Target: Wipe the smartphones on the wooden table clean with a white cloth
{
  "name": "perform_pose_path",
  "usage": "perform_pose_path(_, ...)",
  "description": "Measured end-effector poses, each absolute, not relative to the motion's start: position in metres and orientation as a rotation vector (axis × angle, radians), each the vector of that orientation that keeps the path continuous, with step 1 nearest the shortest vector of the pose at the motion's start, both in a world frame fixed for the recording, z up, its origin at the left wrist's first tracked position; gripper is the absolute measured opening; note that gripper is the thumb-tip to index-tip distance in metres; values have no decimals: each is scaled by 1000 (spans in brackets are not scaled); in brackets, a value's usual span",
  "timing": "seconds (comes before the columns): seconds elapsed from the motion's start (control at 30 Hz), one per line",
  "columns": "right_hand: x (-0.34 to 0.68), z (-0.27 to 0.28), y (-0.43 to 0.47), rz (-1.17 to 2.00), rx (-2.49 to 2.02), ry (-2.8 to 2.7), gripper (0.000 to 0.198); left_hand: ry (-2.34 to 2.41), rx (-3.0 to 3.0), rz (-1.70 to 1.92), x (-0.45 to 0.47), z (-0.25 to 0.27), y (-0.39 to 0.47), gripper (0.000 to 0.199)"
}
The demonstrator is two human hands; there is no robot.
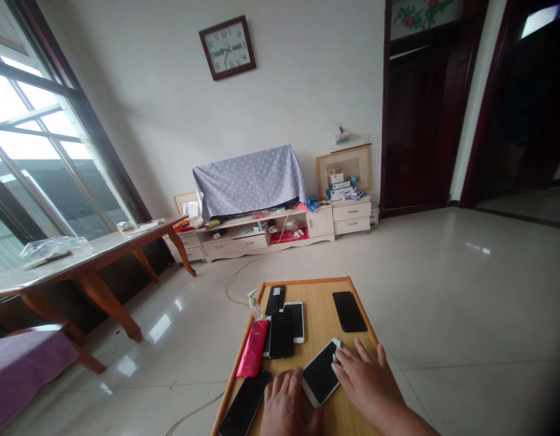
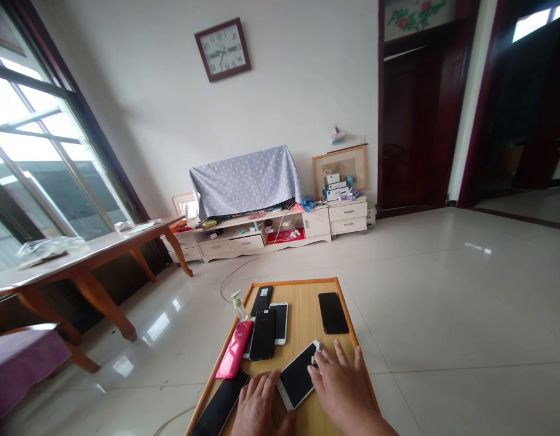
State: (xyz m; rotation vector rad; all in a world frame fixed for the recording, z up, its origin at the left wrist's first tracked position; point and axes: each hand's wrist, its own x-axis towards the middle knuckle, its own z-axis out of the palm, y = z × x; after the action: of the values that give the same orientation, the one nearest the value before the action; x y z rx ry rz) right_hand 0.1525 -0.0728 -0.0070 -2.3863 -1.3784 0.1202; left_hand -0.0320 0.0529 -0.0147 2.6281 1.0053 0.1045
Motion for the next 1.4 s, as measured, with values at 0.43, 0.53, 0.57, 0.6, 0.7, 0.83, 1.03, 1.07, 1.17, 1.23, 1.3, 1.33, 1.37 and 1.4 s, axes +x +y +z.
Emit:
perform_pose_path(0.43,134,-2,-75,256,-2222,-1559,49,984,2631,132,-33,-20,57,74)
perform_pose_path(0.53,151,-6,-76,175,-2389,-1393,53,1002,2628,135,-32,-16,52,74)
perform_pose_path(0.57,150,-6,-76,178,-2397,-1385,53,1001,2627,147,-33,-16,52,73)
perform_pose_path(0.6,146,-5,-76,196,-2377,-1405,53,999,2626,165,-33,-16,52,73)
perform_pose_path(0.7,121,3,-75,397,-2189,-1596,51,975,2633,144,-34,-17,56,72)
perform_pose_path(0.83,106,14,-77,649,-2026,-1752,52,989,2643,30,-33,-15,59,74)
perform_pose_path(1.03,150,-2,-87,265,-2361,-1457,52,1030,2622,134,-32,-8,49,72)
perform_pose_path(1.07,153,-5,-88,234,-2398,-1420,53,1034,2621,138,-32,-8,48,72)
perform_pose_path(1.17,142,-3,-86,286,-2367,-1473,54,1006,2628,174,-32,-12,50,71)
perform_pose_path(1.23,126,3,-83,450,-2249,-1612,52,980,2625,170,-33,-14,53,71)
perform_pose_path(1.3,115,10,-82,607,-2120,-1732,52,966,2623,150,-33,-15,55,70)
perform_pose_path(1.33,114,12,-83,644,-2081,-1762,53,966,2626,148,-33,-15,55,70)
perform_pose_path(1.37,116,12,-85,641,-2075,-1765,53,970,2631,152,-33,-14,54,70)
perform_pose_path(1.4,121,12,-87,603,-2102,-1742,53,974,2637,161,-33,-13,54,70)
